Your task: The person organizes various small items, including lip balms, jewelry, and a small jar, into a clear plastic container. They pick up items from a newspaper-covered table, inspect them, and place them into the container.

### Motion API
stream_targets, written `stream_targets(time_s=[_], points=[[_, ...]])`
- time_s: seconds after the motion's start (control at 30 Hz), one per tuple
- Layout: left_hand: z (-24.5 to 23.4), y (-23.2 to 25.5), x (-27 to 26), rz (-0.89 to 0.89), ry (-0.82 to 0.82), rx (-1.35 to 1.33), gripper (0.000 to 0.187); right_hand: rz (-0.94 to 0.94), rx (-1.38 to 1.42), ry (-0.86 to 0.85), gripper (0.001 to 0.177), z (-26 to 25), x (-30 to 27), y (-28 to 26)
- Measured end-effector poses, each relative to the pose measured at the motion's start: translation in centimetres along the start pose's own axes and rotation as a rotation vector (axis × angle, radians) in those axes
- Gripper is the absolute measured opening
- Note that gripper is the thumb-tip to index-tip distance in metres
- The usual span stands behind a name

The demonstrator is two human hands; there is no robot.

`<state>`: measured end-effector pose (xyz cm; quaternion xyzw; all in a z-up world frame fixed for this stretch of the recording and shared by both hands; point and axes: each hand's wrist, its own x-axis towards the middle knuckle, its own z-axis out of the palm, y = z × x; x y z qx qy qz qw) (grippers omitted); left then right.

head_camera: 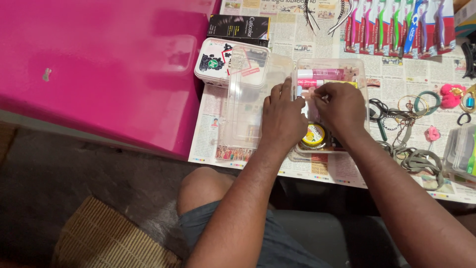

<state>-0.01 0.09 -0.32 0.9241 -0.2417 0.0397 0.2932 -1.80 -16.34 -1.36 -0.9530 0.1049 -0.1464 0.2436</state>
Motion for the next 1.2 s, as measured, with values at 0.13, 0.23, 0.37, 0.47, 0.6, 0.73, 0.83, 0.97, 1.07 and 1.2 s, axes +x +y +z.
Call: stream_targets(time_s=[0.13, 0.23, 0.37, 0.47, 0.6, 0.73, 0.83, 0.97, 1.07, 1.2], points=[[-0.1, 0.0, 0.1, 0.009, -0.001, 0.001, 0.027, -0.16, -0.124, 0.135, 0.012, 0.7, -0.4, 0.2], [0.0, 0.0, 0.0, 0.013, 0.007, 0.002, 0.028, -0.162, -0.165, 0.141, 0.011, 1.3, -0.4, 0.4], [0.0, 0.0, -0.1, 0.016, 0.01, -0.004, 0.028, -0.136, -0.163, 0.111, 0.011, 1.4, 0.0, 0.5], [-0.1, 0.0, -0.1, 0.016, -0.002, 0.001, 0.028, -0.153, -0.077, 0.109, 0.014, 1.0, -0.1, 0.4], [-0.4, 0.1, 0.1, 0.015, -0.026, 0.008, 0.031, -0.07, -0.019, 0.059, 0.018, 0.4, 0.0, 0.2], [-0.8, 0.3, 0.0, 0.004, -0.049, 0.0, 0.029, -0.02, 0.074, 0.096, 0.025, -0.7, 0.9, 1.4], [-1.0, 0.3, 0.0, 0.001, -0.036, -0.043, 0.027, 0.014, 0.124, 0.122, 0.019, -3.1, 1.5, 4.4], [-0.8, 0.5, 0.1, 0.018, 0.036, -0.099, 0.027, 0.139, 0.031, 0.106, 0.024, -8.6, 1.5, 11.1], [-0.5, 0.5, 0.1, 0.039, 0.115, -0.115, 0.02, 0.055, -0.128, 0.072, 0.031, -12.8, 0.2, 16.5], [-0.2, 0.3, 0.4, 0.126, 0.209, -0.156, 0.018, 0.213, -0.328, -0.067, 0.04, -16.5, -1.9, 22.1]])
